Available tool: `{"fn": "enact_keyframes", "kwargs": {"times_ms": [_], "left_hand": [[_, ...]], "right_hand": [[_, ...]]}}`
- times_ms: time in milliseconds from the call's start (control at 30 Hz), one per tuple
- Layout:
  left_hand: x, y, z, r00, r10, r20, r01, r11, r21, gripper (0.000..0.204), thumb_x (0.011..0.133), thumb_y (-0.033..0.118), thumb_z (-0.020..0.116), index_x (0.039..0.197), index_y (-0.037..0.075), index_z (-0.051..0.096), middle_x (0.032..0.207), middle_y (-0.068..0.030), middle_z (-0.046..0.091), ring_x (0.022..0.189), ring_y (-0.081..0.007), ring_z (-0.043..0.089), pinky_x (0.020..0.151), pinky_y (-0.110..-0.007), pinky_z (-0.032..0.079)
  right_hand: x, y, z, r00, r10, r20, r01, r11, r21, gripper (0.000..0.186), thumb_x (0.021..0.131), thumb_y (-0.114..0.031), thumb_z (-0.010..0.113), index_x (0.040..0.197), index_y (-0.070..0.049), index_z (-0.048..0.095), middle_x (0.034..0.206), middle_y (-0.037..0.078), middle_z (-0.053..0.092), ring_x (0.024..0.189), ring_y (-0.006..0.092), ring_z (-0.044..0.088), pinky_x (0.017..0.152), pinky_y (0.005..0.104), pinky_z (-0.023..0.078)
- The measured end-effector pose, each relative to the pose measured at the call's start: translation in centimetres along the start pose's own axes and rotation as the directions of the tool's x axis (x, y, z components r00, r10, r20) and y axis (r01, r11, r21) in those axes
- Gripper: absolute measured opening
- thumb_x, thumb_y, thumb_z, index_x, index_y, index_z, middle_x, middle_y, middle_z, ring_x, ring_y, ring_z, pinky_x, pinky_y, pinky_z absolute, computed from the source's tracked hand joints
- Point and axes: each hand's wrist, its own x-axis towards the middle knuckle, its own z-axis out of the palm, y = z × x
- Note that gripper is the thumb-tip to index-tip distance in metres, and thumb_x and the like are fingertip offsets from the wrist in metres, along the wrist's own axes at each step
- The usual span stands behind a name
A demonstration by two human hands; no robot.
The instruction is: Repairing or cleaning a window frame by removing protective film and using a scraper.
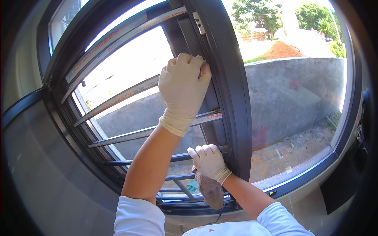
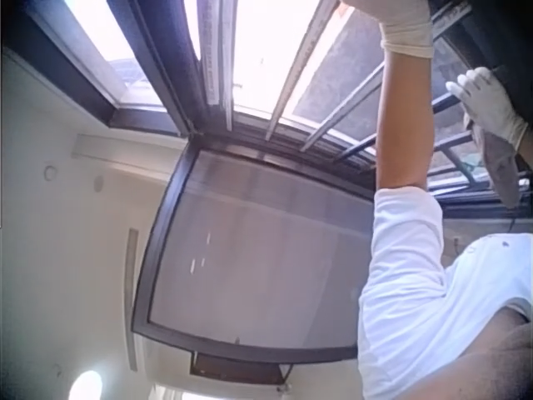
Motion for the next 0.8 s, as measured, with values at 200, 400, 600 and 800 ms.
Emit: {"fn": "enact_keyframes", "kwargs": {"times_ms": [200, 400, 600, 800], "left_hand": [[-0.1, 0.5, -0.2, 1.000, -0.023, 0.020, 0.023, 1.000, -0.001, 0.005, 0.074, 0.017, 0.070, 0.079, 0.016, 0.070, 0.079, 0.0037, 0.063, 0.070, -0.0152, 0.061, 0.058, -0.029, 0.050], [0.4, 0.6, -0.6, 0.996, -0.047, 0.073, 0.039, 0.993, 0.112, 0.004, 0.074, 0.018, 0.070, 0.078, 0.016, 0.069, 0.077, 0.0029, 0.062, 0.070, -0.0157, 0.061, 0.055, -0.029, 0.049], [0.4, 0.7, -0.6, 0.998, -0.029, 0.057, 0.024, 0.995, 0.096, 0.003, 0.074, 0.017, 0.069, 0.077, 0.015, 0.069, 0.077, 0.0028, 0.061, 0.069, -0.0162, 0.062, 0.055, -0.029, 0.050], [-0.1, 0.8, -0.8, 0.998, -0.068, 0.000, 0.068, 0.998, 0.000, 0.013, 0.075, 0.016, 0.069, 0.088, 0.014, 0.071, 0.084, 0.0001, 0.061, 0.075, -0.0169, 0.062, 0.060, -0.030, 0.051]], "right_hand": [[-0.2, 0.1, 0.0, 1.000, 0.012, -0.006, -0.012, 1.000, 0.020, 0.037, 0.079, -0.018, 0.060, 0.115, -0.016, 0.055, 0.091, 0.003, 0.050, 0.088, 0.0191, 0.052, 0.084, 0.0367, 0.039], [0.0, 0.0, -0.4, 0.999, 0.010, 0.053, -0.010, 1.000, 0.008, 0.033, 0.085, -0.023, 0.055, 0.117, -0.017, 0.053, 0.089, 0.001, 0.047, 0.089, 0.0166, 0.047, 0.083, 0.0337, 0.035], [0.1, -0.1, -0.8, 0.998, 0.022, 0.055, -0.024, 0.999, 0.034, 0.034, 0.081, -0.022, 0.058, 0.115, -0.016, 0.056, 0.090, 0.001, 0.051, 0.086, 0.0177, 0.053, 0.084, 0.0364, 0.038], [0.3, 0.1, -1.1, 0.995, 0.024, 0.092, -0.030, 0.998, 0.063, 0.035, 0.081, -0.022, 0.059, 0.115, -0.016, 0.055, 0.089, 0.001, 0.050, 0.085, 0.0178, 0.053, 0.083, 0.0361, 0.037]]}}
